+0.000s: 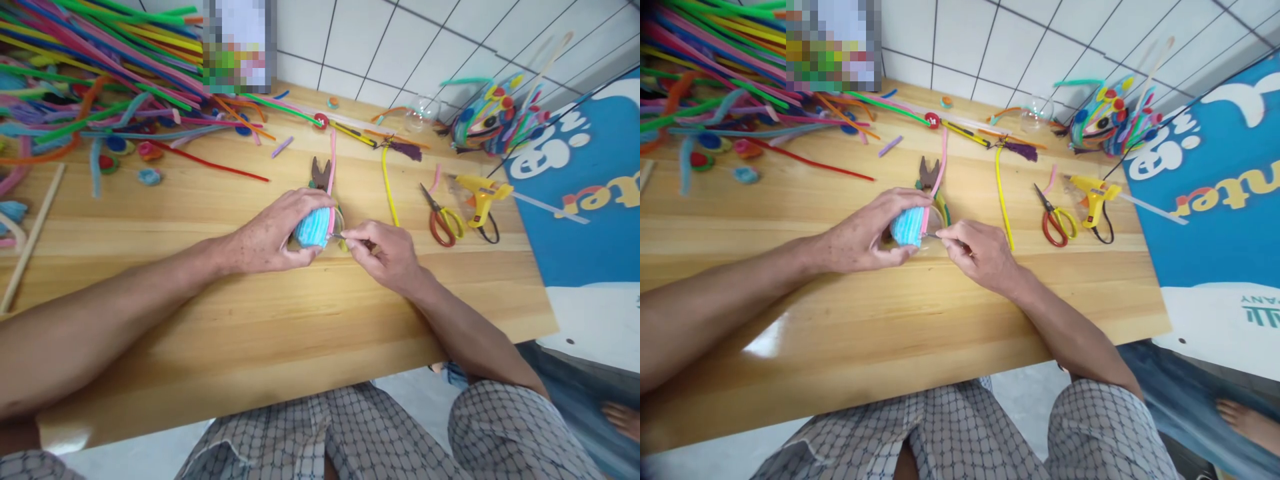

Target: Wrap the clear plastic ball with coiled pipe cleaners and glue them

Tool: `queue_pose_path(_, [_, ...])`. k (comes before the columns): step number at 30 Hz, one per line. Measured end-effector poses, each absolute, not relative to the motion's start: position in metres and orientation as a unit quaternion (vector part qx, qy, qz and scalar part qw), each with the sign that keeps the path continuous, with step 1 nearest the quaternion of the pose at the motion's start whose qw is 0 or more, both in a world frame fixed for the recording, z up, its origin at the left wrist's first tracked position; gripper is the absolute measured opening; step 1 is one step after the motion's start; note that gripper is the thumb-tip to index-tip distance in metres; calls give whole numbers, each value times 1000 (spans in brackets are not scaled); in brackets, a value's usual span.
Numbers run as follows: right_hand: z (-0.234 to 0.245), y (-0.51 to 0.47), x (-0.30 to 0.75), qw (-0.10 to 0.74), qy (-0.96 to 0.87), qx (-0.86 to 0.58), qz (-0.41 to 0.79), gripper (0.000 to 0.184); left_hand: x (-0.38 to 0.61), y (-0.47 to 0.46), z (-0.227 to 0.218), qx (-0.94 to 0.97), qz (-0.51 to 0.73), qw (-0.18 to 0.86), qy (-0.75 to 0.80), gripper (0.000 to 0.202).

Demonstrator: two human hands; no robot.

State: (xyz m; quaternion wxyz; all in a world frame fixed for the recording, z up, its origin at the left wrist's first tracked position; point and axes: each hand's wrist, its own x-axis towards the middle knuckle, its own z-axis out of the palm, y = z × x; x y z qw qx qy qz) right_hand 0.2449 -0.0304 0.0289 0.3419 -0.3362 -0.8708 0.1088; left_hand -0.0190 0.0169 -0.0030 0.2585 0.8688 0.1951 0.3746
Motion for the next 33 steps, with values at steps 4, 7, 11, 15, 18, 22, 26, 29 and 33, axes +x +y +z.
queue_pose_path(4, [26,-31,244,352,-867,-337,110,13,-19,17,-3,874,372,250,189,69])
queue_pose_path(7, [25,-31,244,353,-865,-338,112,13,-19,17,-3,872,375,252,191,68])
queue_pose_path(11, [24,-32,244,358,-860,-345,114,12,-19,17,-4,871,372,256,195,69])
queue_pose_path(15, [24,-33,243,359,-860,-344,119,13,-19,17,-5,871,370,258,195,68])
queue_pose_path(18, [23,-34,243,355,-859,-351,117,13,-20,16,-4,872,368,257,196,67])
queue_pose_path(22, [23,-34,243,356,-857,-355,115,13,-19,16,-3,872,367,258,194,66])
queue_pose_path(26, [22,-34,243,366,-855,-348,118,15,-18,16,-4,864,380,264,198,65])
queue_pose_path(29, [21,-34,242,366,-856,-346,116,14,-18,16,-5,862,385,266,196,66])
queue_pose_path(33, [21,-33,242,365,-859,-343,110,13,-18,15,-5,867,378,260,194,67])
